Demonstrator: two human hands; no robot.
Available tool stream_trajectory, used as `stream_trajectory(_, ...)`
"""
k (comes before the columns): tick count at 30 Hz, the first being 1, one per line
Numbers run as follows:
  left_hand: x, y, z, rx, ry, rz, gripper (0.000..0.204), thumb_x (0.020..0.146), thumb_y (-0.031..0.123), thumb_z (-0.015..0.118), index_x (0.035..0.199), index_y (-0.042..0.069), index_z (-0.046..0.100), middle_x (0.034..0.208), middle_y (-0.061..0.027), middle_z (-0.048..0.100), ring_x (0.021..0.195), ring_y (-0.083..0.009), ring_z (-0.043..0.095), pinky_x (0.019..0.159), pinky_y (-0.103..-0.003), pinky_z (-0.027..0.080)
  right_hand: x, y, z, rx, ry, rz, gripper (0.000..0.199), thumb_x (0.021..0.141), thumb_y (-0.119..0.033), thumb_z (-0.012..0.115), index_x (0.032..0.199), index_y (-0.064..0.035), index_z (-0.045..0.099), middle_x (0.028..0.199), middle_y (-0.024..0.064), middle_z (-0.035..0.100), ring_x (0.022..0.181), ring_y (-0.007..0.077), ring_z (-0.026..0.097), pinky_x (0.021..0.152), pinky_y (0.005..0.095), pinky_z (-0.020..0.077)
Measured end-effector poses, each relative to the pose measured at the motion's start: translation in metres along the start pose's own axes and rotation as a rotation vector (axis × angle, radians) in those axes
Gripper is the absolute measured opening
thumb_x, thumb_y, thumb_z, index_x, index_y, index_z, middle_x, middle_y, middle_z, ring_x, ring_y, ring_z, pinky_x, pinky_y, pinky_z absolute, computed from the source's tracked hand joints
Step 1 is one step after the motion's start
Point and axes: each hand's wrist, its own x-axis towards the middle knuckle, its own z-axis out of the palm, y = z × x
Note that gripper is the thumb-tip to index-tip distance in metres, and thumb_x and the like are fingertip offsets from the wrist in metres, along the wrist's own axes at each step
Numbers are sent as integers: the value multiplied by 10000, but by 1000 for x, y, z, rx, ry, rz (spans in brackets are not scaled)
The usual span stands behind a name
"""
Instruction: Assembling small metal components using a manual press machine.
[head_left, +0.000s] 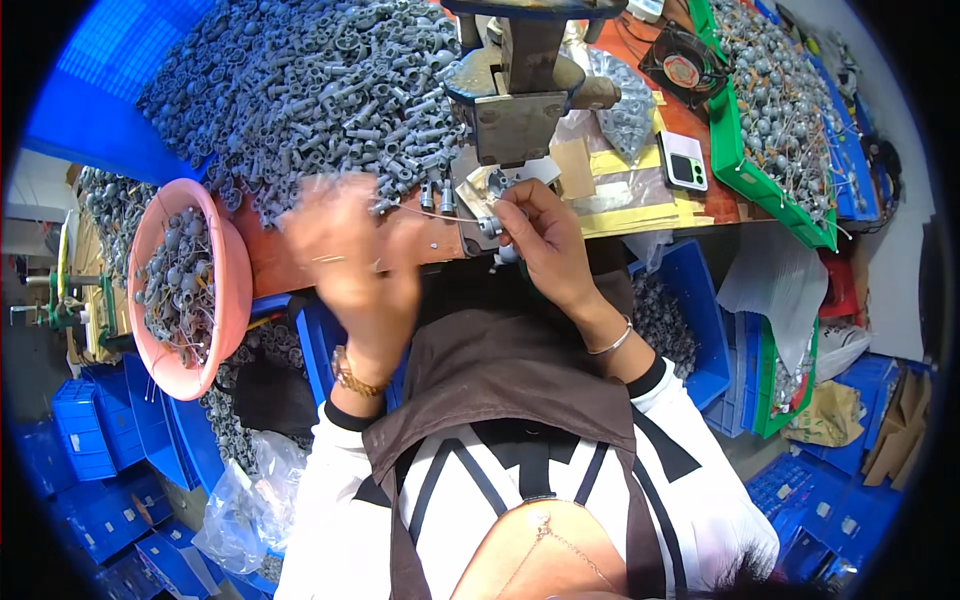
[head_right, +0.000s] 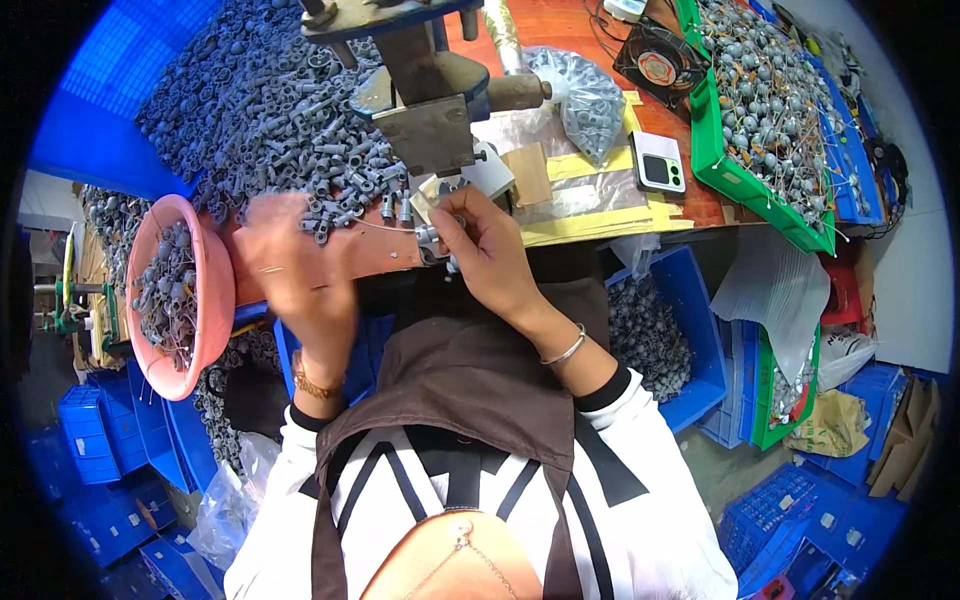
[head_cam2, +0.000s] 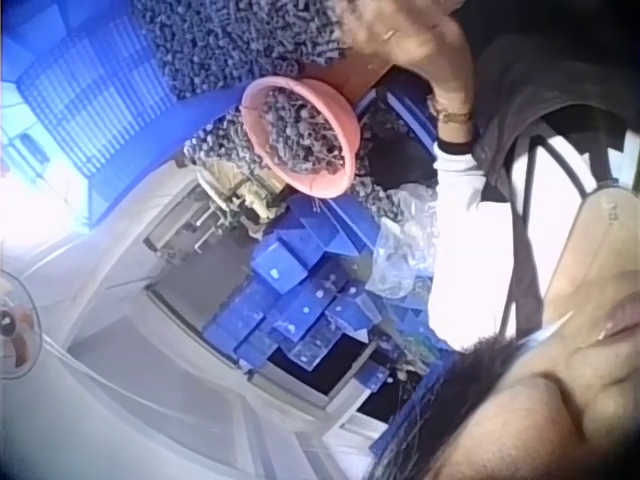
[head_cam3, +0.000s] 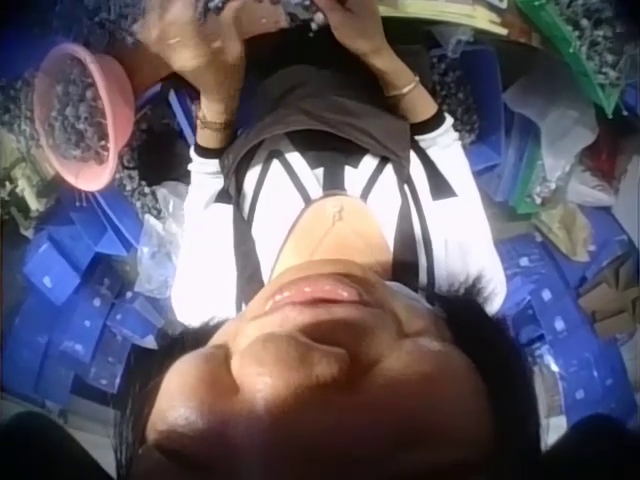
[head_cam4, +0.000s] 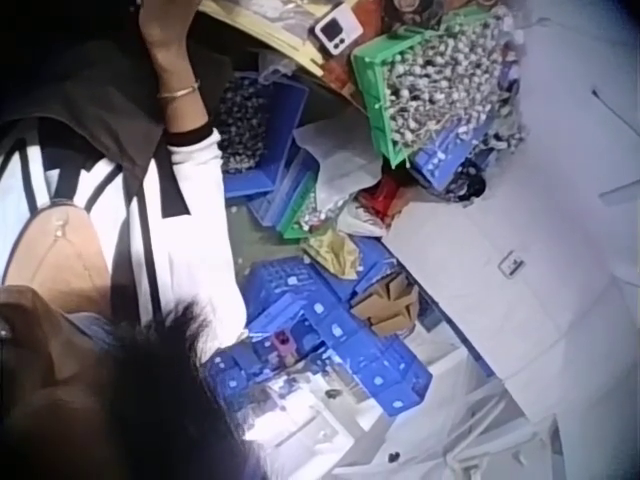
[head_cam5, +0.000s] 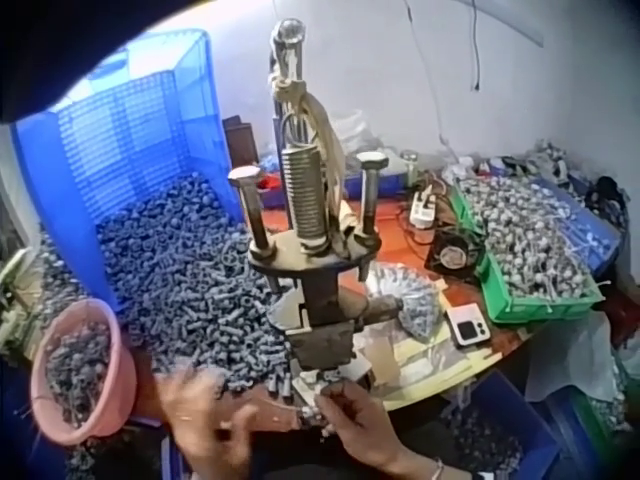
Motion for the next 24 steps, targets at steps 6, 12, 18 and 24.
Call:
stream_trajectory(6, -16, 19, 29, -584, -438, -237, 261, 742, 93, 736, 976, 21, 645, 834, -81, 616, 714, -208, 592, 686, -310, 489, 1, 0, -2, 153, -15, 46, 123, 919, -137, 587, 971, -40, 531, 749, -8, 586, 658, 36, 536, 554, 179, 401)
stream_trajectory(12, -16, 13, 57, -676, -417, -467, 165, 786, 44, 696, 930, -3, 632, 745, -66, 581, 548, -94, 474, 500, -238, 375, 6, 5, -12, -236, 121, 16, 211, 862, -92, 643, 1040, -11, 564, 693, 26, 642, 650, 56, 581, 580, 212, 430)
stream_trajectory(18, -17, 7, 77, -585, -434, -451, 141, 784, 59, 700, 891, 3, 627, 773, -69, 615, 528, -112, 486, 496, -259, 393, 10, 17, -10, -905, 257, -317, 249, 810, -136, 667, 1033, -49, 598, 672, 45, 643, 580, 191, 599, 651, 319, 409)
stream_trajectory(24, -11, 1, 81, -697, -519, -479, 209, 748, 18, 714, 952, 42, 679, 726, -43, 567, 518, -111, 426, 499, -247, 367, 10, 20, -8, -1059, 285, -402, 257, 807, -142, 662, 1045, -63, 604, 625, 39, 599, 577, 214, 585, 648, 342, 409)
